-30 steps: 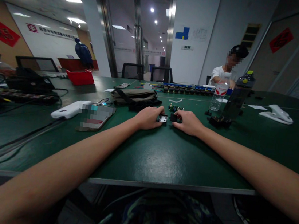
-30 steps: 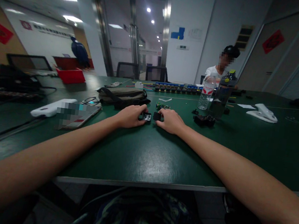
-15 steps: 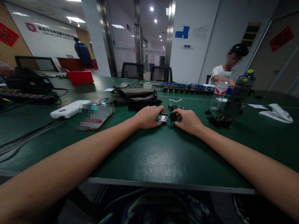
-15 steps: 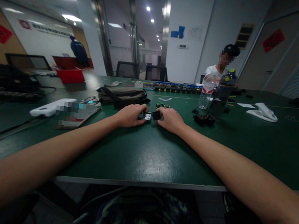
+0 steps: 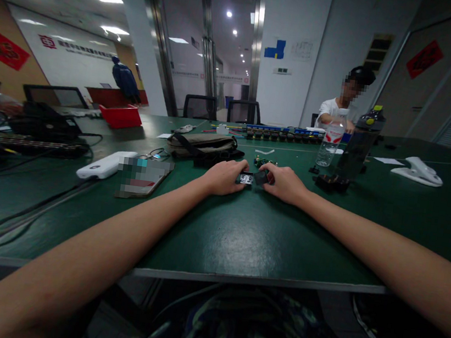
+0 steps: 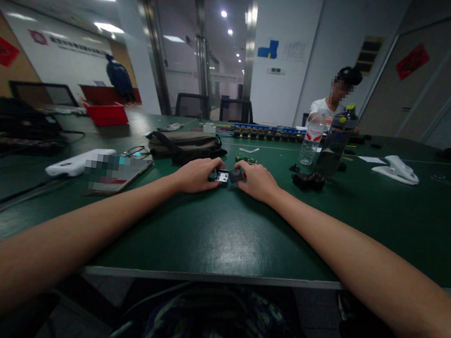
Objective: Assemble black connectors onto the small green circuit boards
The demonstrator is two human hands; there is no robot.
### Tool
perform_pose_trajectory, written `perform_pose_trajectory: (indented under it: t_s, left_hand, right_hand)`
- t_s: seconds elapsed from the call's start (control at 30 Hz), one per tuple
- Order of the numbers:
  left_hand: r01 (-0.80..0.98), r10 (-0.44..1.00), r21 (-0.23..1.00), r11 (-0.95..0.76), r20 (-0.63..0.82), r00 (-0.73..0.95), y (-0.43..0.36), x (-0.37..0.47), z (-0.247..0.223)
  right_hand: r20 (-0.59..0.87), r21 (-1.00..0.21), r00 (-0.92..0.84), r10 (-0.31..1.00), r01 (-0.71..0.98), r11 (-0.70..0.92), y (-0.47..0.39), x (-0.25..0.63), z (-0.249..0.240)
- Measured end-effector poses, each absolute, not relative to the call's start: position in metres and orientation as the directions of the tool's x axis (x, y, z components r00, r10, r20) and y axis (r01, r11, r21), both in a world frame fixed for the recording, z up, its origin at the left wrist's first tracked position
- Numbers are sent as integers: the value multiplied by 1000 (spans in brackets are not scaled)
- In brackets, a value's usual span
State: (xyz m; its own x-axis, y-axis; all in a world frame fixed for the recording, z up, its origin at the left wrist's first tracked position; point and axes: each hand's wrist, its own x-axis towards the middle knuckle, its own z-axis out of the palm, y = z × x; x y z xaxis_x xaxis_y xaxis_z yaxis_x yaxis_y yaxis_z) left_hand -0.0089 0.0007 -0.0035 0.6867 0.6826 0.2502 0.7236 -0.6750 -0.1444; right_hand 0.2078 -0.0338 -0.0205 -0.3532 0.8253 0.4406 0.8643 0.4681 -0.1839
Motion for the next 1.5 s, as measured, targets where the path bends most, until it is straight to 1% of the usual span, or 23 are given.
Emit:
perform_pose_trajectory:
  t_s: [0.2, 0.4, 0.63, 0.77, 0.9, 1.13, 1.33, 1.43, 1.5]
  left_hand:
    - [722, 681, -135, -679, 250, 688, 1, -9, -3]
    - [716, 675, -146, -683, 250, 694, 1, -9, -4]
    - [721, 679, -142, -678, 254, 689, 1, -9, -5]
    - [719, 678, -143, -680, 250, 691, 2, -9, -5]
    - [715, 675, -146, -683, 249, 695, 3, -10, -5]
    - [719, 679, -142, -681, 248, 691, 2, -10, -5]
    - [708, 668, -139, -692, 250, 701, 2, -11, -5]
    - [701, 660, -138, -700, 251, 708, 3, -11, -6]
    - [699, 658, -140, -701, 251, 710, 4, -12, -6]
  right_hand:
    - [395, -205, -361, 845, 862, 464, -33, 208, -21]
    - [388, -217, -373, 843, 852, 477, -32, 208, -22]
    - [430, -117, -464, 774, 822, 558, -30, 208, -28]
    - [367, -118, -528, 766, 791, 601, -28, 208, -31]
    - [333, -111, -539, 774, 793, 600, -27, 208, -30]
    - [327, -100, -555, 765, 784, 612, -29, 208, -23]
    - [361, -137, -539, 761, 776, 615, -29, 208, -25]
    - [367, -109, -552, 748, 773, 624, -27, 208, -29]
    - [342, -87, -564, 752, 778, 623, -26, 208, -30]
